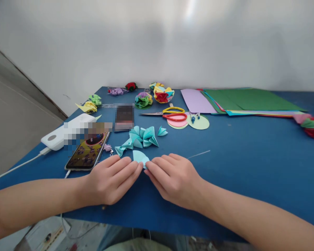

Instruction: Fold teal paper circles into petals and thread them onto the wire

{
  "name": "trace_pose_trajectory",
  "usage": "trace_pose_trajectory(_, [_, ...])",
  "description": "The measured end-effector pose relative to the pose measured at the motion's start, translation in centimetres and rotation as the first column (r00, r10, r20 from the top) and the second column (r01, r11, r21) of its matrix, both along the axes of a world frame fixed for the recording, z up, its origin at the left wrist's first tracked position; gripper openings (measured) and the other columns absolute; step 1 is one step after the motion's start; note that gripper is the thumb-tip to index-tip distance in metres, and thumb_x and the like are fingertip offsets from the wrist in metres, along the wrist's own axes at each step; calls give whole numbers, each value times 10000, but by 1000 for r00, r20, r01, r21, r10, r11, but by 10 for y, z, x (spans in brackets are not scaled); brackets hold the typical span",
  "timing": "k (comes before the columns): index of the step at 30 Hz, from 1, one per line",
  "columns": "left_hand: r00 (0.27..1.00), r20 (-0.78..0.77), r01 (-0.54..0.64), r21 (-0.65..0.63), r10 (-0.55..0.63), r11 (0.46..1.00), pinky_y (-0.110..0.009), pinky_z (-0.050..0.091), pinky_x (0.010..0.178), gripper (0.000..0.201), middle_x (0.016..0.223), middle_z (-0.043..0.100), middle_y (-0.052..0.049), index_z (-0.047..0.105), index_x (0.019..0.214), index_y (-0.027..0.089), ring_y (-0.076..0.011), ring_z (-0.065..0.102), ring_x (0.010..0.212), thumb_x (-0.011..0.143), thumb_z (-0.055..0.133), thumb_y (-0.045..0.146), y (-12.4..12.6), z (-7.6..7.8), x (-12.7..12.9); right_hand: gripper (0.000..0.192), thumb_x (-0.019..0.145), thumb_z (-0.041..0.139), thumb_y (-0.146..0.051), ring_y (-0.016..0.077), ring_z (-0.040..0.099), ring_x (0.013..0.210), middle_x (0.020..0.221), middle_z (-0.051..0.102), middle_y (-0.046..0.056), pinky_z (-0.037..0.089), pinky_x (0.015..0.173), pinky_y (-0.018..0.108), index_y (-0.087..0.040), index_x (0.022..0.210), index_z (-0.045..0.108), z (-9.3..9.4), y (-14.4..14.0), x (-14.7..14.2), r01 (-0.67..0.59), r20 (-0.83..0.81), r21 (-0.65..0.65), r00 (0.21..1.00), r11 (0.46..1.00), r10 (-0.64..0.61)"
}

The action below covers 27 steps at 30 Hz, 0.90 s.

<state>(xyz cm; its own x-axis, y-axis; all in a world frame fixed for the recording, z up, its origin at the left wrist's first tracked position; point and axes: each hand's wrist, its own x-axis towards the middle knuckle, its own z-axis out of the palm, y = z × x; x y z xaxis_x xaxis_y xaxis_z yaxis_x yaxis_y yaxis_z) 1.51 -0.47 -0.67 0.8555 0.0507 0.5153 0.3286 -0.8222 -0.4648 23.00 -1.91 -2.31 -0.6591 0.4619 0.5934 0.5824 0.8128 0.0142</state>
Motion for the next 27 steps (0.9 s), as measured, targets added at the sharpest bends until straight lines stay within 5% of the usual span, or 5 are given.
trace_pose_trajectory(10, [999, 28, -25, -83, 27, 996, -307, 443, 576, 133, 777, 629, -66, 592, 921, 48, -177, 589, 721, 821, 549, 125, 5, -4, -1, 208, 853, 468, -115, 153, 542, 748, 860, 595, 74, 448, 693, 286, -109, 1053, 527, -9, 3, 6, -32, 137, 14, 990, 999, 30])
trace_pose_trajectory(27, [998, 53, 48, -160, -40, 986, -288, 471, 619, 157, 799, 630, -61, 567, 946, 62, -169, 583, 741, 810, 584, 138, 10, -4, -3, 200, 827, 499, -95, 163, 551, 748, 829, 598, 93, 473, 676, 287, -63, 1022, 535, -5, 1, 7, -71, 118, 81, 991, 994, 61])
